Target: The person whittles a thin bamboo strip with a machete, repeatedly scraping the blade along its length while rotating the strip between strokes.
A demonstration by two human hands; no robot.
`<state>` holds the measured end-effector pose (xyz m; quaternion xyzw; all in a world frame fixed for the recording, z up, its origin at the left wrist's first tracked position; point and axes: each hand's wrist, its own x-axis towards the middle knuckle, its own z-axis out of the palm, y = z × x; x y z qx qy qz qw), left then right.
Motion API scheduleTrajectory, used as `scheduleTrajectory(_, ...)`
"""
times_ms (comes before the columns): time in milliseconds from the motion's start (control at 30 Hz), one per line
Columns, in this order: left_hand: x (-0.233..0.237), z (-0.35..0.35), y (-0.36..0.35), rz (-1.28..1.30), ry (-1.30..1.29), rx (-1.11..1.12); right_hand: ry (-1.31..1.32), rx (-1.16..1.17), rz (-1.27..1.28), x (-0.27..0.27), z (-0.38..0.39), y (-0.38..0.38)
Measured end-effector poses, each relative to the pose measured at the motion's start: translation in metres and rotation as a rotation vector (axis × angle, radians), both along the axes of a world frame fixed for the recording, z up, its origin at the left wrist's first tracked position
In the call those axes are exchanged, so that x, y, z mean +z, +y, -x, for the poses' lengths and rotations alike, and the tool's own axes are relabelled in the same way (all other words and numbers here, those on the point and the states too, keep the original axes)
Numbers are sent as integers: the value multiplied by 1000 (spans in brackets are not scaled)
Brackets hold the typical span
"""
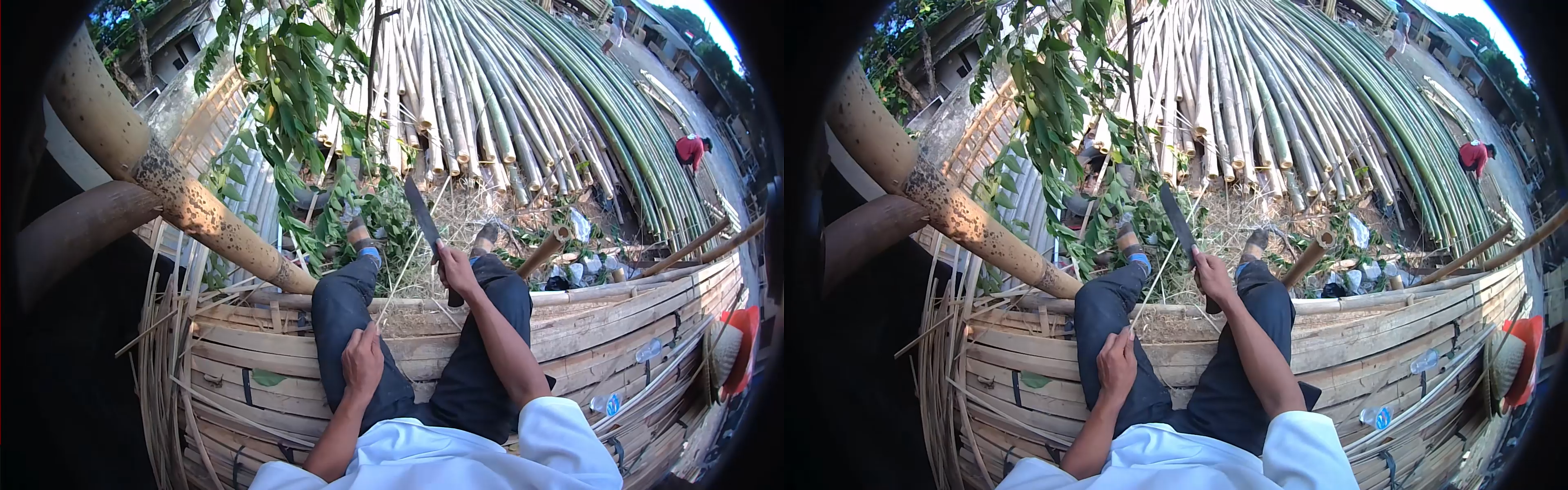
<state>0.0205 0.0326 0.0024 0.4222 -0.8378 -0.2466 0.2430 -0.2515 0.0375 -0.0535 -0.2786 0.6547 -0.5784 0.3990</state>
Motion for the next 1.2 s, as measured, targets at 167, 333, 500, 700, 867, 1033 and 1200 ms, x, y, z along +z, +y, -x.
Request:
scheduleTrajectory(167,-2,-3,-1,-23,3,-33,-84,-98,3,0,3,5)
scheduleTrajectory(333,2,-2,-2,-56,55,2,362,254,-317,37,-30,12)
scheduleTrajectory(500,1,-2,-3,-68,65,4,233,7,-118,9,-16,-2)
scheduleTrajectory(700,2,1,-4,-101,42,-31,66,-120,-18,-1,-3,4)
scheduleTrajectory(867,4,1,-5,-122,72,-35,202,-140,-59,-8,-3,-2)
scheduleTrajectory(1033,1,1,-10,-143,113,-20,229,-21,-140,-10,-13,-1)
scheduleTrajectory(1200,2,4,-9,-128,118,-29,139,-88,-82,-1,-2,-6)
